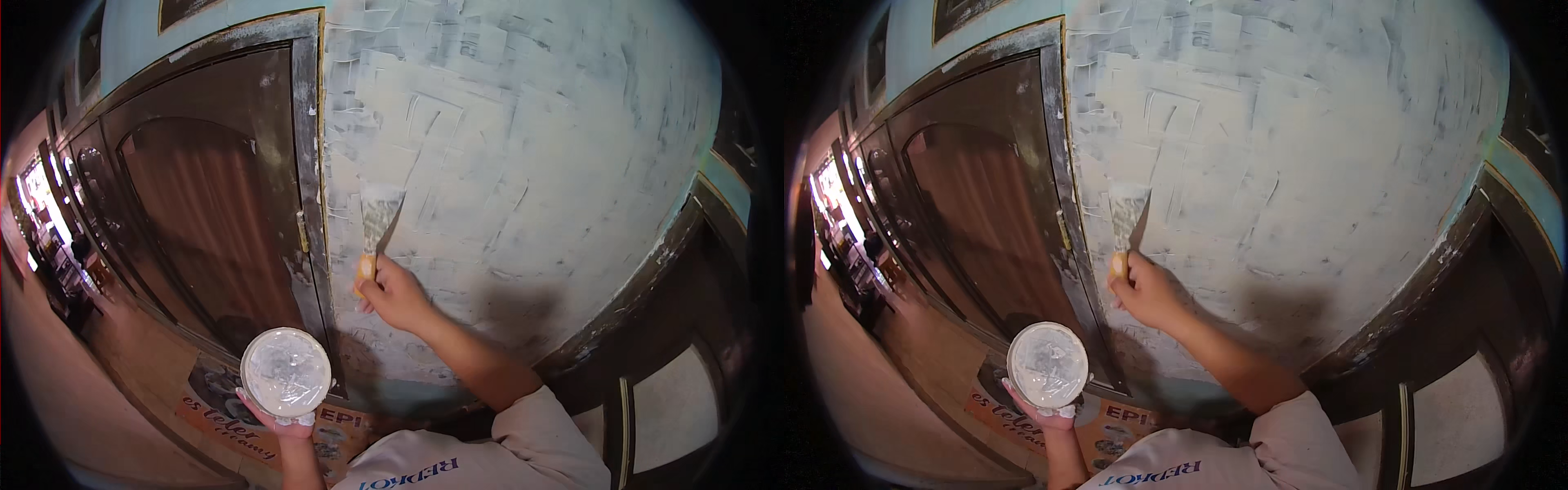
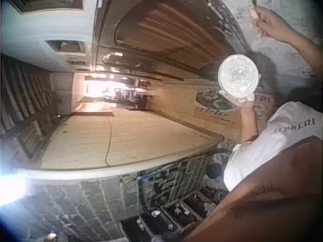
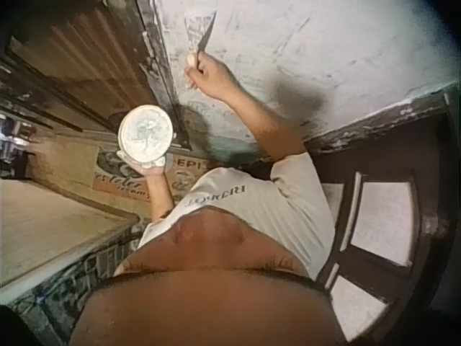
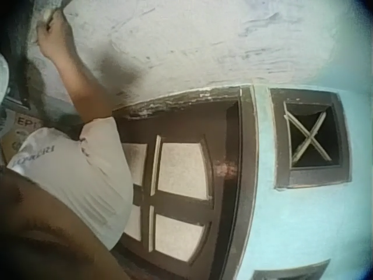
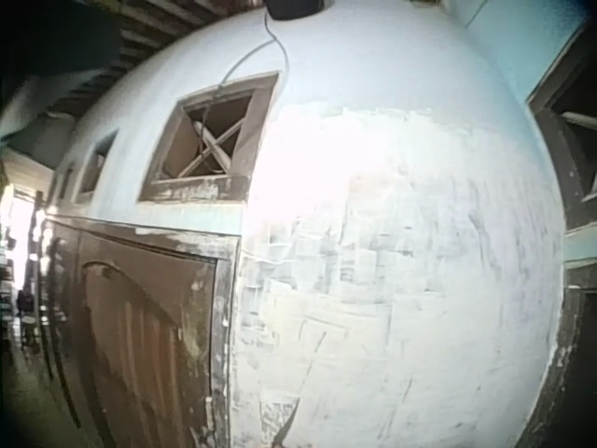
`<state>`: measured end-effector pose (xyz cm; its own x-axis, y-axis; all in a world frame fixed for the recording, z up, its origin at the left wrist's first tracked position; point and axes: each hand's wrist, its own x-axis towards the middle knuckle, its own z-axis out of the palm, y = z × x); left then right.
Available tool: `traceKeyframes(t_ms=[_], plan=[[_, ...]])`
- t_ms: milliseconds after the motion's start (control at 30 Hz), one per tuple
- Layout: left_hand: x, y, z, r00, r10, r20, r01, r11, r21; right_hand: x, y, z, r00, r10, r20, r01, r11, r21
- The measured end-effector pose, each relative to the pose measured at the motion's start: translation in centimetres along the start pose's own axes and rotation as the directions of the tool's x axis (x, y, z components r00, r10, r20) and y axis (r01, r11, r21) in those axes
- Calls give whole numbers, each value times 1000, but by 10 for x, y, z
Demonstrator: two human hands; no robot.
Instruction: Apply wall putty or plaster to a wall using a spatula.
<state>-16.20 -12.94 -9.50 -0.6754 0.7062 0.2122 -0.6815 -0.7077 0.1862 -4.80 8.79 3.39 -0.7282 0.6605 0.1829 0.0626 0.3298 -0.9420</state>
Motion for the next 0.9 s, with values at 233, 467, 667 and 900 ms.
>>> traceKeyframes(t_ms=[233,467,667,900], plan=[[2,-3,-23,993,102,-64,-87,974,208,-64,43,13,999,45,17,-46,995,90],[15,-27,-37,952,184,243,-294,768,569,-12,-75,-39,982,-151,-113,154,988,19],[12,-28,-9,992,32,121,-76,922,380,-42,-8,-23,995,-76,-70,69,993,-98],[15,-30,-10,989,-112,-94,113,994,2,-148,152,5,939,321,121,-335,935,120]])
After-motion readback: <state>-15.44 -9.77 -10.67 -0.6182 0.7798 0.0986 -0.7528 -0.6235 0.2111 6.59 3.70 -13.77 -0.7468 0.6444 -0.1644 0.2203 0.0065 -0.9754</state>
